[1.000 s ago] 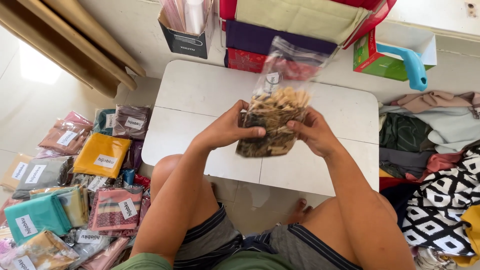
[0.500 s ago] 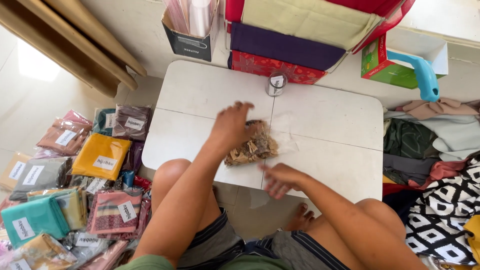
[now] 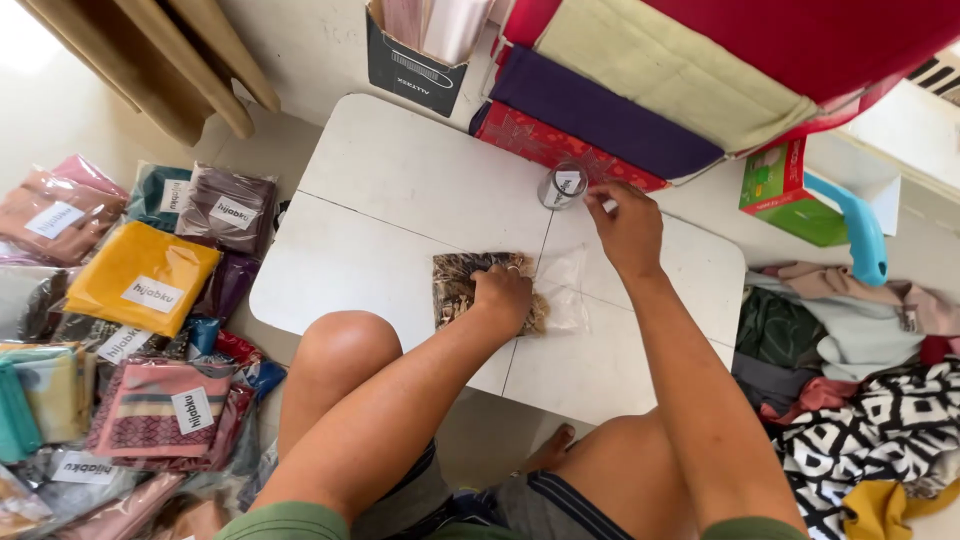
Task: The person uses a lint roller to clean a leopard-print cloth laid out on a white table. After rolling the cloth, they fold it and place it into a clear plastic bag. Finally, they seal the bag and place a label on it.
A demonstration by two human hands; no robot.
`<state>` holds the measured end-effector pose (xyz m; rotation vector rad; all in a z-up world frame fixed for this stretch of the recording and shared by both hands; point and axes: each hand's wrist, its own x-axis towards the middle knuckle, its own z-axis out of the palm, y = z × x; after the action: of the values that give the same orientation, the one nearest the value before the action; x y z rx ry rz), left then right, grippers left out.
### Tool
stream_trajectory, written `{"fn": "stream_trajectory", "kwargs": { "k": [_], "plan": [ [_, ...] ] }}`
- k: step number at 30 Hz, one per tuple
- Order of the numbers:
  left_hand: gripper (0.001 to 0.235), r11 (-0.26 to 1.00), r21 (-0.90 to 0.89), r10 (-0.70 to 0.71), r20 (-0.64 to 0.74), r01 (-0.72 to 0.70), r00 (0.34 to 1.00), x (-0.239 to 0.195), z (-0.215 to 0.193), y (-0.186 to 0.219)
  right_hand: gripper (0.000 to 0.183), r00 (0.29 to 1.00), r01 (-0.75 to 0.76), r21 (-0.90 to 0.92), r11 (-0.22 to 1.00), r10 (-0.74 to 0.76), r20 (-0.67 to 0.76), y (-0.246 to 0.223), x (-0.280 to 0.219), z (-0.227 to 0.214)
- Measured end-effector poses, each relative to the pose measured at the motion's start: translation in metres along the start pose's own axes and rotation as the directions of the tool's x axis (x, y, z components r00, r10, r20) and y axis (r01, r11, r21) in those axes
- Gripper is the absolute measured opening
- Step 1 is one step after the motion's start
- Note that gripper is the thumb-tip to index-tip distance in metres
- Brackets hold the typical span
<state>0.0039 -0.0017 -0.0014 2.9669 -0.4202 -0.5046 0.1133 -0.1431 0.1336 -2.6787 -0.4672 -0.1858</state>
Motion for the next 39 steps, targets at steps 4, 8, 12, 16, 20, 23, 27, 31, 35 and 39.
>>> {"fn": "stream_trajectory", "kwargs": {
  "k": [4, 8, 12, 16, 20, 23, 27, 31, 35, 39],
  "plan": [
    [0.028, 0.995, -0.069, -0.069, 0.115, 0.078, 0.991, 0.01, -0.005, 0.003, 0.016, 0.99, 0.14, -0.275, 0.951, -0.129, 0.055, 0.002, 0.039, 0.031],
    [0.021, 0.99, -0.085, -0.107, 0.074, 0.113, 0.992, 0.006, -0.025, -0.002, 0.021, 0.968, 0.14, -0.376, 0.916, -0.046, 0.247, -0.008, 0.064, 0.033],
    [0.024, 0.981, -0.111, -0.158, 0.018, 0.159, 0.987, -0.009, -0.055, -0.015, 0.017, 0.947, 0.16, -0.416, 0.895, -0.02, 0.321, -0.004, 0.085, 0.042],
    [0.028, 0.979, -0.131, -0.146, 0.095, 0.157, 0.985, -0.019, -0.067, -0.025, 0.02, 0.916, 0.22, -0.445, 0.868, -0.027, 0.4, -0.002, 0.094, 0.054],
    [0.029, 0.984, -0.091, -0.129, 0.221, 0.152, 0.967, -0.032, -0.076, -0.027, 0.014, 0.906, 0.253, -0.45, 0.856, -0.047, 0.42, 0.001, 0.096, 0.058],
    [0.036, 0.983, -0.097, -0.136, 0.169, 0.153, 0.976, -0.033, -0.084, -0.036, 0.011, 0.905, 0.261, -0.414, 0.872, -0.073, 0.418, 0.001, 0.093, 0.055],
    [0.042, 0.974, -0.167, -0.155, 0.007, 0.154, 0.988, -0.019, -0.084, -0.048, 0.013, 0.934, 0.236, -0.37, 0.899, -0.106, 0.34, -0.005, 0.078, 0.038],
    [0.046, 0.979, -0.159, -0.133, -0.016, 0.129, 0.991, -0.003, -0.042, -0.041, 0.016, 0.965, 0.202, -0.345, 0.916, -0.127, 0.228, -0.012, 0.054, 0.016],
    [0.043, 0.979, -0.157, -0.147, -0.097, 0.131, 0.984, 0.017, -0.007, -0.036, 0.021, 0.966, 0.207, -0.23, 0.951, -0.236, -0.104, -0.003, 0.015, -0.018],
    [0.039, 0.972, -0.196, -0.153, -0.1, 0.131, 0.983, 0.023, 0.004, -0.036, 0.027, 0.974, -0.217, 0.083, 0.973, 0.209, 0.088, 0.044, -0.028, -0.031]
  ]
}}
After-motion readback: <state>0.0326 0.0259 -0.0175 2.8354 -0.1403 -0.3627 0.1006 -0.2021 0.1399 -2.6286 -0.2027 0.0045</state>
